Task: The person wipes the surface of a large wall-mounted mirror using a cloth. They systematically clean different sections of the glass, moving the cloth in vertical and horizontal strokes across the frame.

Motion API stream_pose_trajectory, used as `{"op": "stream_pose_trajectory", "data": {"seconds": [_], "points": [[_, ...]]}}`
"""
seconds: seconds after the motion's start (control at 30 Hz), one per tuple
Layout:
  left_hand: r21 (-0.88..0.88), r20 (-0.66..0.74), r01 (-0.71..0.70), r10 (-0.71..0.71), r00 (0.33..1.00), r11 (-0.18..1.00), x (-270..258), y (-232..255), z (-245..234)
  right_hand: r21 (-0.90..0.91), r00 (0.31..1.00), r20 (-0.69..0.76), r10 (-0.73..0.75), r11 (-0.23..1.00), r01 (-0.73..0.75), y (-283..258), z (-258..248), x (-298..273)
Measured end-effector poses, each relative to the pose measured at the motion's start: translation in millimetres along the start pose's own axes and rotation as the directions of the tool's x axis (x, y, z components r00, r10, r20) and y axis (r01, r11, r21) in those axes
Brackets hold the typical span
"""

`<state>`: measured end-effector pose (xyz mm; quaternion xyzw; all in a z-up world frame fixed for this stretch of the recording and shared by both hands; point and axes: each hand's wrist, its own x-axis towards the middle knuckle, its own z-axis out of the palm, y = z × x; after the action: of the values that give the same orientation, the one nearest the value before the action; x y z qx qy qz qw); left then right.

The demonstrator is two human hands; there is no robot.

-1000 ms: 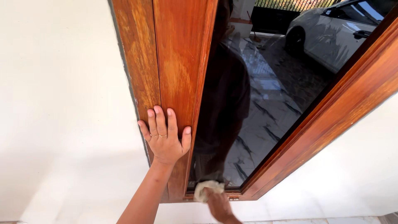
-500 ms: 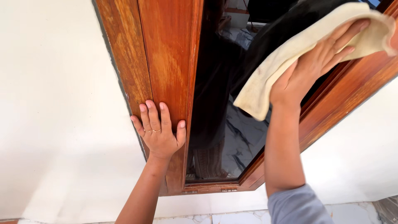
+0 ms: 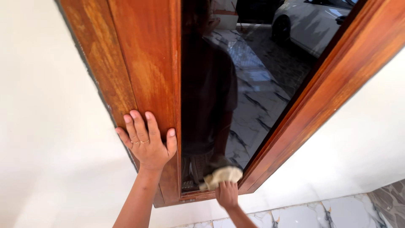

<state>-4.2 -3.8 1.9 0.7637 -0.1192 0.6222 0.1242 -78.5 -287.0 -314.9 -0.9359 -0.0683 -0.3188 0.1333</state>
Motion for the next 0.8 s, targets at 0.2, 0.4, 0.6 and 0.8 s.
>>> {"op": "stream_pose_trajectory", "data": {"seconds": [0.2, 0.4, 0.6, 0.8], "points": [[0.009, -0.005, -0.006, 0.006, 1.0, 1.0, 0.2, -0.9, 1.1, -0.241, 0.759, 0.439, 0.481, 0.876, -0.417, 33.5, 1.1, 1.9], [0.015, 0.005, -0.017, 0.017, 1.0, 1.0, -2.2, -3.0, 2.6, -0.016, 0.837, -0.547, 0.009, 1.0, -0.021, 40.7, -124.0, 167.4], [0.01, 0.024, 0.002, -0.002, 1.0, 1.0, -0.7, -0.2, 0.2, -0.07, 0.664, -0.734, -0.14, 0.989, 0.131, -13.9, -306.8, 330.3], [0.007, 0.005, -0.001, 0.001, 1.0, 1.0, -1.1, 0.1, 1.0, -0.088, 0.74, -0.647, -0.185, 0.982, 0.169, -19.2, -237.9, 264.2]]}}
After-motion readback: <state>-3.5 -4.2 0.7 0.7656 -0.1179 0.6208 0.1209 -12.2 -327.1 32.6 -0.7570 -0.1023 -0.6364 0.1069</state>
